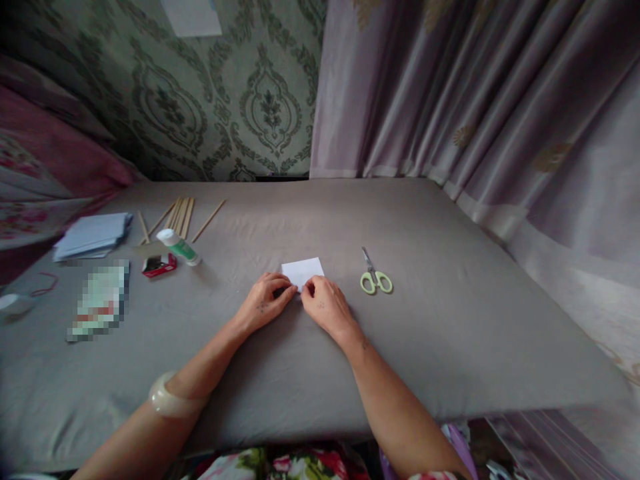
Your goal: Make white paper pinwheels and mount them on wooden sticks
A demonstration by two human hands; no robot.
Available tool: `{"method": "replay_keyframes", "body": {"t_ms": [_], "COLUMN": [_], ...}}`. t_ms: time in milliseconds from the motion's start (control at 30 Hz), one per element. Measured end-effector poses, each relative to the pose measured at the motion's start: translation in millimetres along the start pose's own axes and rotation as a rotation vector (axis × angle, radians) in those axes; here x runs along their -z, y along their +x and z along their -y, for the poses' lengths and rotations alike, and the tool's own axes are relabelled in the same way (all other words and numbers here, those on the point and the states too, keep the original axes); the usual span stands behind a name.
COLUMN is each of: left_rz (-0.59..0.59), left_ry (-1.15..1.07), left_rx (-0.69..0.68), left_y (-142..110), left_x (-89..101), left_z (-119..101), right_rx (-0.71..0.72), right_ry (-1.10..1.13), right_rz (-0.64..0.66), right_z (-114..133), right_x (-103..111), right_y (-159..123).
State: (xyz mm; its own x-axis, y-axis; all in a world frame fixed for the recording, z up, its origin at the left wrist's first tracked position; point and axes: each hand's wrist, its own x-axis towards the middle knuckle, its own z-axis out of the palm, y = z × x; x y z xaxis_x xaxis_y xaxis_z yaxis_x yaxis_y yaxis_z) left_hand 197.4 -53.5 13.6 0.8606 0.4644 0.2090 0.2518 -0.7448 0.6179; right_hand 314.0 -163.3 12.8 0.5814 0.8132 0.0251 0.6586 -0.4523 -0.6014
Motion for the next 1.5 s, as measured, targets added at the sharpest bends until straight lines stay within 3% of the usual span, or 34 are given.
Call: {"method": "replay_keyframes", "body": {"t_ms": [800, 1167, 1500], "left_rz": [-0.194, -0.283, -0.248], "left_ry": [0.067, 0.097, 0.098], "left_rx": [0.370, 0.394, 0.419], "left_y": [15.0, 17.3, 17.2], "left_x": [-30.9, -39.0, -35.3], "left_z": [-5.5, -8.1, -12.2], "right_rx": [-0.075, -0.070, -0.061], "right_ry": [-0.104, -0.155, -0.139], "right_rz": [-0.036, -0.068, -0.079], "right_z": [0.2, 0.5, 3.5], "right_x": [-5.3, -7.8, -5.4], "right_y": [3.6, 4.1, 3.0]}}
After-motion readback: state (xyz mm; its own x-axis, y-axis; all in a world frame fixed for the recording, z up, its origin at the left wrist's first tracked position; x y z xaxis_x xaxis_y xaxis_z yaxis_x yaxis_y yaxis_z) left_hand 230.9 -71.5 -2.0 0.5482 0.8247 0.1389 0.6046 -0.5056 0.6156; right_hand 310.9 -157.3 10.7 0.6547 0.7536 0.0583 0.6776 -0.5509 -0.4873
